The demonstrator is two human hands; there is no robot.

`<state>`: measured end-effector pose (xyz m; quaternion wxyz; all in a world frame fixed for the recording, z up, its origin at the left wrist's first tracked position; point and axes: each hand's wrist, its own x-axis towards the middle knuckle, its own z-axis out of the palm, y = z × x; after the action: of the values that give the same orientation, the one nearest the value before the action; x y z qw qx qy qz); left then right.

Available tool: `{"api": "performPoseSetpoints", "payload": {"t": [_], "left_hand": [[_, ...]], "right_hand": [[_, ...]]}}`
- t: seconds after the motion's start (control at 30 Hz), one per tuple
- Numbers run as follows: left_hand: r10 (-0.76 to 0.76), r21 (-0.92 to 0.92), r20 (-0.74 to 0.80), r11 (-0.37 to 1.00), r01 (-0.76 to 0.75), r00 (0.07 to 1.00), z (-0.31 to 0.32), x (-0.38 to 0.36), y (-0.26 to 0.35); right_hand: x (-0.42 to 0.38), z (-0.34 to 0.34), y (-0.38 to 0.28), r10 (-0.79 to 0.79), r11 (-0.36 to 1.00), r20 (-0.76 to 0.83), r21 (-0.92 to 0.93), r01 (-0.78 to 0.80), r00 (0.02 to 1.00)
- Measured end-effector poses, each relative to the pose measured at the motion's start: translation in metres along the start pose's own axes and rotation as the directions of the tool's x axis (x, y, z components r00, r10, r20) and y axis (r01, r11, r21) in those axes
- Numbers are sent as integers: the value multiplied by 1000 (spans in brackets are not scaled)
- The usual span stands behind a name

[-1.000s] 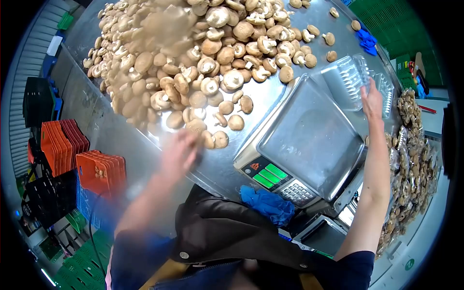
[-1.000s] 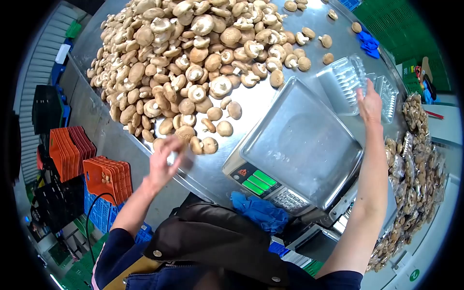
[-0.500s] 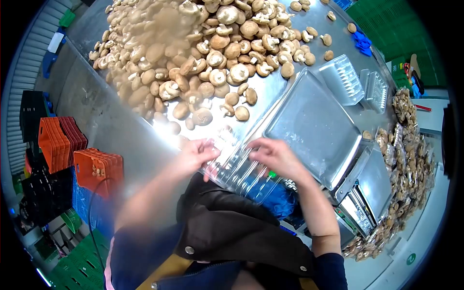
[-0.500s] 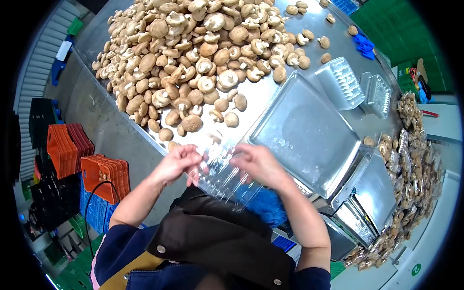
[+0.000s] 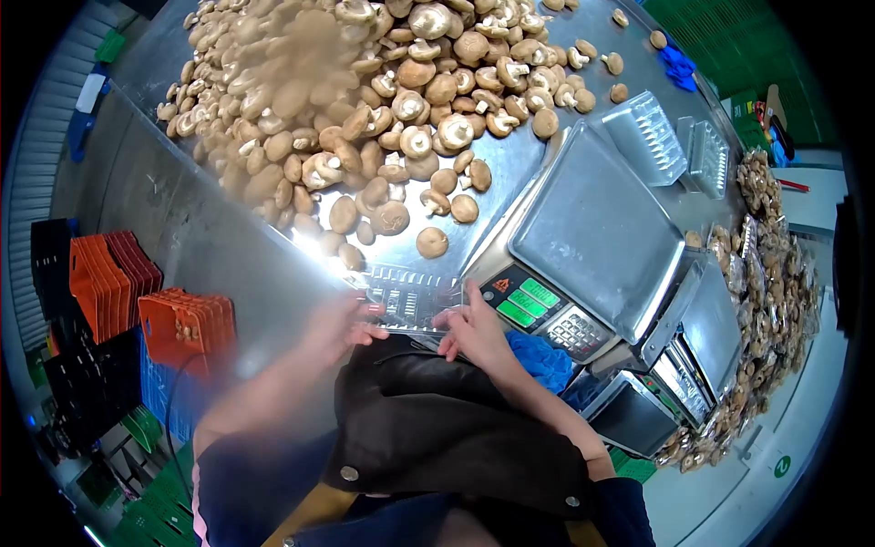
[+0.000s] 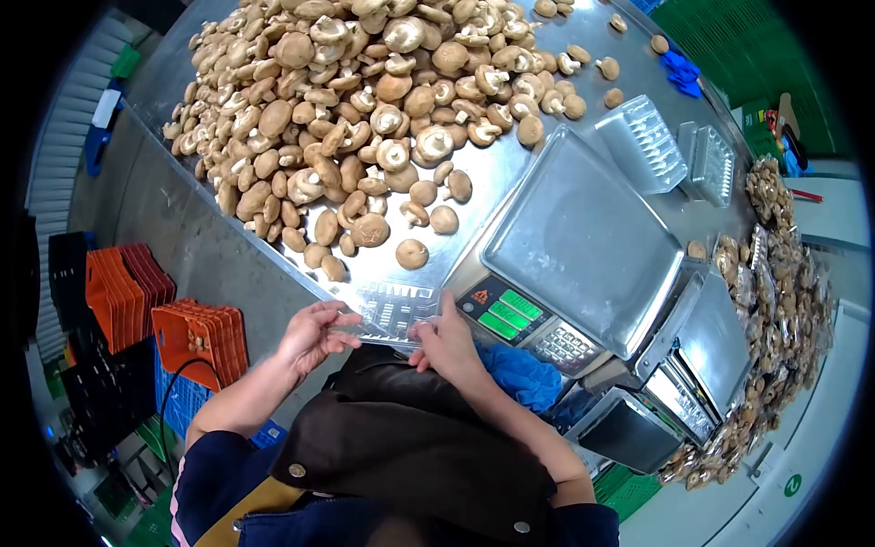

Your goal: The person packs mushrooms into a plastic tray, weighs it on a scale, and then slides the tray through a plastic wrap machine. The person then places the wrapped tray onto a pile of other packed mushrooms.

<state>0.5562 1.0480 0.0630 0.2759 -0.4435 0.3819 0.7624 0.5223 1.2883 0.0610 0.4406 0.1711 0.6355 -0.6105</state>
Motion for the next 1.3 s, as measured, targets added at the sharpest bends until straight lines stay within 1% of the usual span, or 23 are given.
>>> {"api": "performPoseSetpoints", "payload": {"t": [0.07,0.17,0.2,0.23,0.3,0.37,0.4,0.5,0.53,0.63,0.67,0.7,0.77,0.8,0.9,0.93,0.97,1.03,1.1,1.13,1.17,1.23,1.3], "left_hand": [[-18,13,-28,1000,18,999,1,-10,3],[-135,-124,56,982,141,989,3,-17,-10],[-210,-130,73,967,218,975,4,-14,-16],[-314,-197,123,922,333,941,-2,-1,-25],[-345,-258,118,895,364,931,-6,11,-28],[-310,-328,21,896,299,950,4,10,-4],[-241,-312,-23,924,222,970,1,11,2],[-182,-223,-52,960,167,982,-17,30,20],[-151,-165,13,975,151,988,-28,40,23],[91,14,-7,996,-91,996,-18,42,16],[86,29,-14,996,-86,996,-9,35,12],[21,-34,-32,999,-22,999,3,22,10],[-24,-23,-65,999,23,998,3,22,2],[-55,-67,-18,996,53,998,-6,33,4],[30,-108,-15,994,-32,999,-10,70,21],[120,-46,6,992,-119,993,0,76,36],[239,51,19,970,-240,971,13,80,53],[348,43,17,936,-348,937,12,124,61],[429,-61,0,902,-428,903,27,149,73],[539,-53,-57,839,-542,840,46,147,82],[551,-6,-48,834,-552,833,46,160,84],[574,11,-85,818,-575,814,51,173,83],[579,-55,-143,805,-590,803,50,177,75]], "right_hand": [[-3,4,-2,23,1000,-3,17,-23,1000],[-26,-9,-15,-3,994,-15,-108,2,1000],[-34,-13,-23,-14,985,-31,-170,8,999],[-32,-16,-22,24,982,-22,-189,-27,999],[-22,-23,-17,96,969,-11,-226,-96,995],[-1,-19,-7,85,984,42,-162,-77,996],[11,-12,-9,72,988,57,-144,-64,996],[51,7,-9,73,997,34,-27,-72,997],[58,10,-9,82,996,12,20,-83,997],[45,16,-1,-137,988,-128,-89,127,982],[37,11,-6,-66,994,-128,-98,54,990],[33,9,-5,-24,997,-141,-81,12,990],[29,7,-4,66,996,-164,-40,-73,984],[33,7,-9,56,996,-132,-57,-64,990],[76,7,-8,-57,998,-180,-17,55,982],[88,10,-20,-151,985,-235,-116,126,960],[103,12,-29,-182,983,-274,-62,172,944],[139,11,-43,-233,963,-362,44,266,903],[168,8,-60,-325,899,-459,122,421,827],[182,2,-68,-278,937,-459,62,343,844],[195,-5,-76,-231,965,-457,1,261,859],[203,-6,-83,-240,956,-540,14,293,807],[197,-3,-78,-297,913,-544,79,399,785]]}}
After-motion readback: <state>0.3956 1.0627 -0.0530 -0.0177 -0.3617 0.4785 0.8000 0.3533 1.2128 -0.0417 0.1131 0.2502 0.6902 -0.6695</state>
